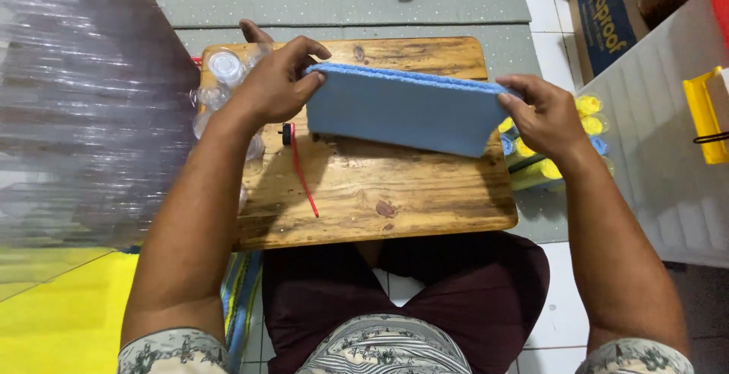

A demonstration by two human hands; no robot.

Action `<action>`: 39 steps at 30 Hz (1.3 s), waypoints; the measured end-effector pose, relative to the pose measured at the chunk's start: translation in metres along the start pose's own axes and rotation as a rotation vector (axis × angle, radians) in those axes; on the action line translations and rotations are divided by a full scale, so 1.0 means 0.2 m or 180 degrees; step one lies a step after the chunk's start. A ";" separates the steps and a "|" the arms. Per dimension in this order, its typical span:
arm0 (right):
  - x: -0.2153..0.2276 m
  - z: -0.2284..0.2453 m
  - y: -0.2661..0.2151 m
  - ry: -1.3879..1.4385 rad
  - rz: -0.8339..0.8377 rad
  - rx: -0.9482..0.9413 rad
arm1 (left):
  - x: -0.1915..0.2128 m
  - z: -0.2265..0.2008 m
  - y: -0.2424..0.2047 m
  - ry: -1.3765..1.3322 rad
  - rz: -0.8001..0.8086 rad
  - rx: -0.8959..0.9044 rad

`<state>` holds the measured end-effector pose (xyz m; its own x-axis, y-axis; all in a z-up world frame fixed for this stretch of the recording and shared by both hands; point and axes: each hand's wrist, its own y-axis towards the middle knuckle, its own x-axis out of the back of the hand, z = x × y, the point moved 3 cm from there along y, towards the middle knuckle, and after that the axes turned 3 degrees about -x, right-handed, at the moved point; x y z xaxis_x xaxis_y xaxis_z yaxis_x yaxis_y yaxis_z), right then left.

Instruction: The person brushes a blue cloth with a red brush on a wooden board, then flips and brushes the other side. Finally, the person folds the cloth into a small square.

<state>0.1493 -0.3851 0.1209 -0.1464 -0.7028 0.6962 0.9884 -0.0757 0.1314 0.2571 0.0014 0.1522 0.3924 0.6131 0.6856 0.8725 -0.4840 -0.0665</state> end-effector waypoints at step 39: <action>-0.52 -0.07 -0.63 -0.1163 0.0260 0.0500 | -1.01 0.06 0.94 0.0996 -0.1029 -0.1243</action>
<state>0.0401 -0.3125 0.0215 -0.1002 -0.4023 0.9100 0.9834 0.0989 0.1519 0.3467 -0.2056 -0.0074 -0.0316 0.5831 0.8118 0.7385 -0.5336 0.4120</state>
